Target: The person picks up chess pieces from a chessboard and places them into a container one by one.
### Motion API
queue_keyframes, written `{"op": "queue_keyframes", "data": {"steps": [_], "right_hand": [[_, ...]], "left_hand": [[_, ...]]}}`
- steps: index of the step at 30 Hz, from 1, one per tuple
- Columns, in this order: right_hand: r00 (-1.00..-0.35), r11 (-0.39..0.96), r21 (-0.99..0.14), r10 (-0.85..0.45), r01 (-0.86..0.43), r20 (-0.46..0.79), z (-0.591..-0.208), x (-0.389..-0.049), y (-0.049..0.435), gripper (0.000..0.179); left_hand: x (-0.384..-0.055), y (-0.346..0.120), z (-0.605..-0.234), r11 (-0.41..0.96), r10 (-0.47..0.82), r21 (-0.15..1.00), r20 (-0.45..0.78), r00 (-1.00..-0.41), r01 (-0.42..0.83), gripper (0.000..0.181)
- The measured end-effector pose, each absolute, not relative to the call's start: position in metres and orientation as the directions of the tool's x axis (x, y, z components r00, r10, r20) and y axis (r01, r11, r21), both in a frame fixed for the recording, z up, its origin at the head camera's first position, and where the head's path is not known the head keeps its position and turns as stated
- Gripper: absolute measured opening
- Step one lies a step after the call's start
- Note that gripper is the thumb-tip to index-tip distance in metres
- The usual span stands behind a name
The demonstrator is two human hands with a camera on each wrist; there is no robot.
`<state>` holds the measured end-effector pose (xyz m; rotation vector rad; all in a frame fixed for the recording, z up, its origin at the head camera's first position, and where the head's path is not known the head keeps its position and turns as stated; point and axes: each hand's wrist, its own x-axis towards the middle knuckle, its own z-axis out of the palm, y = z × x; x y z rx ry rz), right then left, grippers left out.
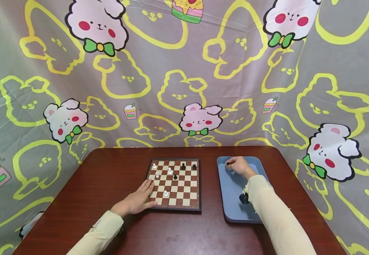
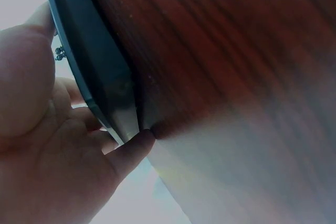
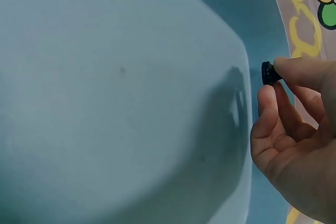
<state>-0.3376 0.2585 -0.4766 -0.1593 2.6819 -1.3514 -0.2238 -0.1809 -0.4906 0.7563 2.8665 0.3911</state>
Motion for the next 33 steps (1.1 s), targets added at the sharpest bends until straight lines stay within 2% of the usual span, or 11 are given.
{"op": "queue_keyframes", "data": {"steps": [11, 18, 27, 33], "right_hand": [[-0.988, 0.616, -0.788, -0.135, -0.021, -0.080, -0.470, -0.338, 0.266, 0.026], [-0.986, 0.611, -0.789, -0.162, -0.063, -0.047, -0.466, -0.338, 0.264, 0.026], [-0.973, 0.612, -0.777, -0.229, -0.150, 0.007, -0.445, -0.333, 0.239, 0.022], [-0.970, 0.627, -0.762, -0.243, -0.160, 0.004, -0.436, -0.327, 0.218, 0.018]], "left_hand": [[-0.225, -0.182, -0.492, 0.843, 0.495, 0.285, -0.084, -0.865, 0.455, 0.083], [-0.225, -0.181, -0.493, 0.845, 0.494, 0.282, -0.085, -0.865, 0.455, 0.083], [-0.223, -0.181, -0.492, 0.841, 0.494, 0.298, -0.086, -0.865, 0.451, 0.083], [-0.223, -0.181, -0.492, 0.842, 0.497, 0.289, -0.083, -0.864, 0.456, 0.083]]}}
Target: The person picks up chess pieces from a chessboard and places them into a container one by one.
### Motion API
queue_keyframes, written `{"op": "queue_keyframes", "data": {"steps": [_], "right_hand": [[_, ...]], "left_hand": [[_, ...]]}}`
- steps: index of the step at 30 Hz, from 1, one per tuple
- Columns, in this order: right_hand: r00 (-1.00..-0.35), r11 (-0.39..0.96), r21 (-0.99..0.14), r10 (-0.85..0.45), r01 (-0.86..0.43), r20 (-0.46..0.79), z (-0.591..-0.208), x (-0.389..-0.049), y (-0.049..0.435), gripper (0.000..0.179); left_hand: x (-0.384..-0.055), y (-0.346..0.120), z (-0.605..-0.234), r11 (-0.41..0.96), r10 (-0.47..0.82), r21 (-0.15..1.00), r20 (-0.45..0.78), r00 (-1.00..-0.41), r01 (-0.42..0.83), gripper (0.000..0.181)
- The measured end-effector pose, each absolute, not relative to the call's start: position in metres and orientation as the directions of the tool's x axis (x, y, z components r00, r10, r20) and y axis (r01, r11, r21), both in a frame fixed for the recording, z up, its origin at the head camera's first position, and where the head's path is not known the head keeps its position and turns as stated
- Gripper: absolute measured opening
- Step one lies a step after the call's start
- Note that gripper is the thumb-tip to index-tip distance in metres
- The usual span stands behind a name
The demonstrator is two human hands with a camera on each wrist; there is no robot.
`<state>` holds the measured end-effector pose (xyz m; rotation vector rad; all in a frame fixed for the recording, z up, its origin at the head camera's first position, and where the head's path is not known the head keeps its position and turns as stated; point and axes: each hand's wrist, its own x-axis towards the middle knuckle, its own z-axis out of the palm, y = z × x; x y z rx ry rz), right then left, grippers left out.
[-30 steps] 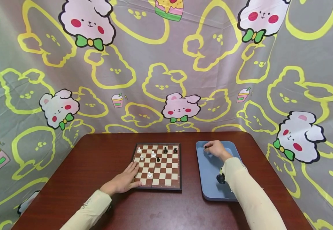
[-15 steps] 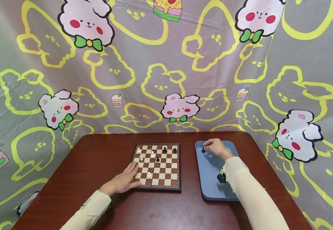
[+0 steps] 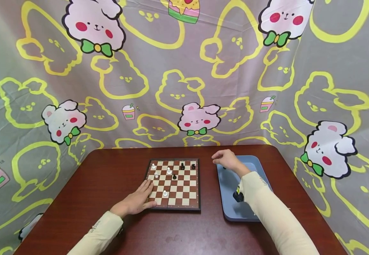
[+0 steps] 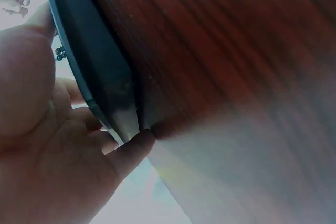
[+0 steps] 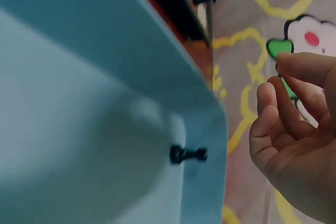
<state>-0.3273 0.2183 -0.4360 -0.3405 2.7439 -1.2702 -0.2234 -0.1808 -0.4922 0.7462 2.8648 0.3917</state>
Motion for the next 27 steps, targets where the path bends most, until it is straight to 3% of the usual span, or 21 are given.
{"op": "queue_keyframes", "data": {"steps": [27], "right_hand": [[-0.919, 0.549, -0.793, -0.393, -0.264, 0.033, -0.435, -0.310, 0.145, 0.019]], "left_hand": [[-0.224, -0.182, -0.491, 0.836, 0.505, 0.296, -0.091, -0.858, 0.461, 0.082]]}}
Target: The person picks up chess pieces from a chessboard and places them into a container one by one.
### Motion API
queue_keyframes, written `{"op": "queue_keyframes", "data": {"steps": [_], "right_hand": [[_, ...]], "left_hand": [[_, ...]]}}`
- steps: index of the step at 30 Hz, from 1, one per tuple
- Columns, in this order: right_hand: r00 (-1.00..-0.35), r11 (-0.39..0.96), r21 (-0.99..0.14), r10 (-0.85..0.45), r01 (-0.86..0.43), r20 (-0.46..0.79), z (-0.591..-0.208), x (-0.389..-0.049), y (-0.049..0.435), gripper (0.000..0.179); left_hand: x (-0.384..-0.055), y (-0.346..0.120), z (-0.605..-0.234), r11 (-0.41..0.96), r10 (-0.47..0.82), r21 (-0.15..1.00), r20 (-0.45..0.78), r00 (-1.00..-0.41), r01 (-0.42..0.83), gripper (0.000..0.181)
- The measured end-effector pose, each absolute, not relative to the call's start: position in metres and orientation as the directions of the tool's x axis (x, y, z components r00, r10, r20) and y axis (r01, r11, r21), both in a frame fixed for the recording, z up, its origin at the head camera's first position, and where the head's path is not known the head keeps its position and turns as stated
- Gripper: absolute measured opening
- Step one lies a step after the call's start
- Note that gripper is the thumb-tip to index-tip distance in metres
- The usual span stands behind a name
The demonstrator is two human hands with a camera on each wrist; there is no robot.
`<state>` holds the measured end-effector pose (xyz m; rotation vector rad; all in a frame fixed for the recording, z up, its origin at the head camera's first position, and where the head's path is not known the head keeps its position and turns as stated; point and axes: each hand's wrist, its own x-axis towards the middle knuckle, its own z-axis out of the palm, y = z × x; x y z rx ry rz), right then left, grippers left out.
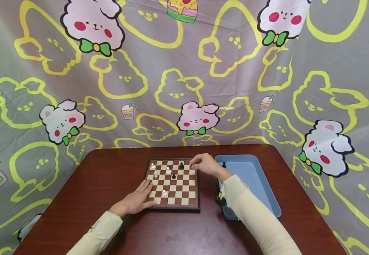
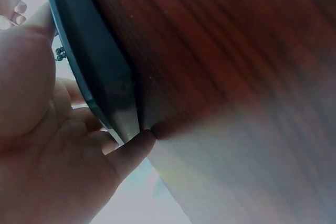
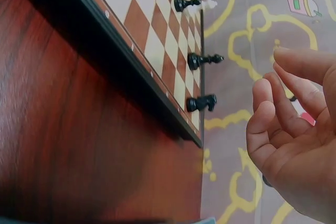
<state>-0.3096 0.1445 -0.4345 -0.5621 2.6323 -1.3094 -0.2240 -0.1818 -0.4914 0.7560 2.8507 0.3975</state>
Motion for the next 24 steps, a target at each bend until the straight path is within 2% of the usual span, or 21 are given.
{"op": "queue_keyframes", "data": {"steps": [16, 24], "right_hand": [[-0.910, 0.550, -0.793, -0.415, -0.265, 0.016, -0.447, -0.303, 0.114, 0.017], [-0.898, 0.588, -0.747, -0.440, -0.310, 0.027, -0.457, -0.304, 0.098, 0.017]], "left_hand": [[-0.224, -0.182, -0.492, 0.838, 0.502, 0.297, -0.089, -0.860, 0.458, 0.082], [-0.224, -0.181, -0.491, 0.839, 0.497, 0.305, -0.092, -0.863, 0.451, 0.083]]}}
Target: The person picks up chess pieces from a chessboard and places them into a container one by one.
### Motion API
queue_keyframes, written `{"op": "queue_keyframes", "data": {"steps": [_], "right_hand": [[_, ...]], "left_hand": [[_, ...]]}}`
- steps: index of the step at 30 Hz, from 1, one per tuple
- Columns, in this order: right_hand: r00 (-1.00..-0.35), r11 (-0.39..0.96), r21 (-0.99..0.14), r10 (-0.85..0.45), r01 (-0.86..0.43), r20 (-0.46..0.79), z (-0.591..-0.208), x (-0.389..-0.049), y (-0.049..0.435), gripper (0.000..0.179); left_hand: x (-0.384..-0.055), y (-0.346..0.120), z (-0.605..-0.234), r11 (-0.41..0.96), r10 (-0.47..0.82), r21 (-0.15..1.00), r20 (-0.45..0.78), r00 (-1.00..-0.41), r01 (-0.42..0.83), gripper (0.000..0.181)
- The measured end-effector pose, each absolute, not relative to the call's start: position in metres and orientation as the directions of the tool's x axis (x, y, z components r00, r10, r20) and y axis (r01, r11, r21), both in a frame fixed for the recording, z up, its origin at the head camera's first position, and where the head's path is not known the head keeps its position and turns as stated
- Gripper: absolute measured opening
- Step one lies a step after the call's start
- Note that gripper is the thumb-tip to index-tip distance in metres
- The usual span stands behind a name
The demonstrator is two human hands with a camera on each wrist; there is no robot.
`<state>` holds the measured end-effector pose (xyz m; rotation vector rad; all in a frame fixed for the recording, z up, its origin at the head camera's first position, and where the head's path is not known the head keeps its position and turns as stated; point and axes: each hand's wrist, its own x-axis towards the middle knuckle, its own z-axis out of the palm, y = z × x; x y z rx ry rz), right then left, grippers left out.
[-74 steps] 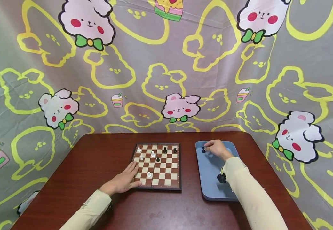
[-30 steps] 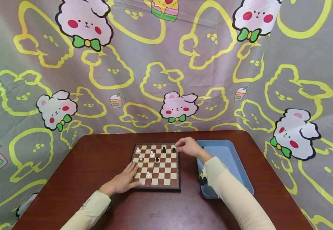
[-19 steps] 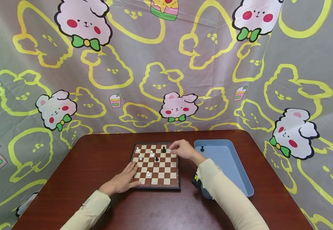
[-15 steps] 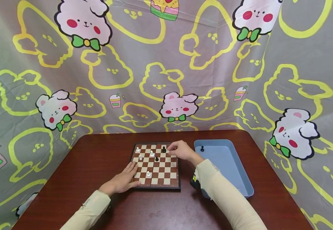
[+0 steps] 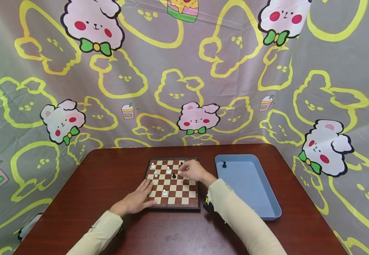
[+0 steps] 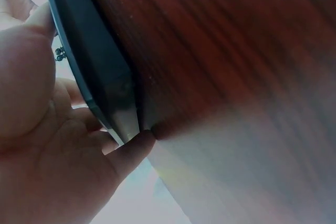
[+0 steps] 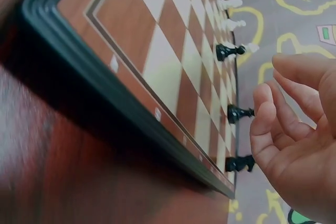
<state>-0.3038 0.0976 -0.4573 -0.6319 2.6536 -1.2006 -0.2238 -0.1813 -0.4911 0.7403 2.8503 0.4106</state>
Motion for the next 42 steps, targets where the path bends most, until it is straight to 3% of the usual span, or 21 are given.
{"op": "queue_keyframes", "data": {"steps": [8, 21, 42], "right_hand": [[-0.902, 0.567, -0.778, -0.431, -0.270, -0.001, -0.471, -0.308, 0.087, 0.023], [-0.892, 0.574, -0.759, -0.452, -0.308, 0.020, -0.479, -0.312, 0.075, 0.024], [-0.883, 0.583, -0.753, -0.470, -0.306, -0.005, -0.483, -0.315, 0.065, 0.017]], "left_hand": [[-0.223, -0.180, -0.489, 0.840, 0.496, 0.302, -0.087, -0.864, 0.451, 0.083], [-0.224, -0.180, -0.490, 0.843, 0.491, 0.294, -0.082, -0.867, 0.450, 0.083], [-0.226, -0.182, -0.491, 0.843, 0.490, 0.299, -0.086, -0.867, 0.447, 0.084]]}}
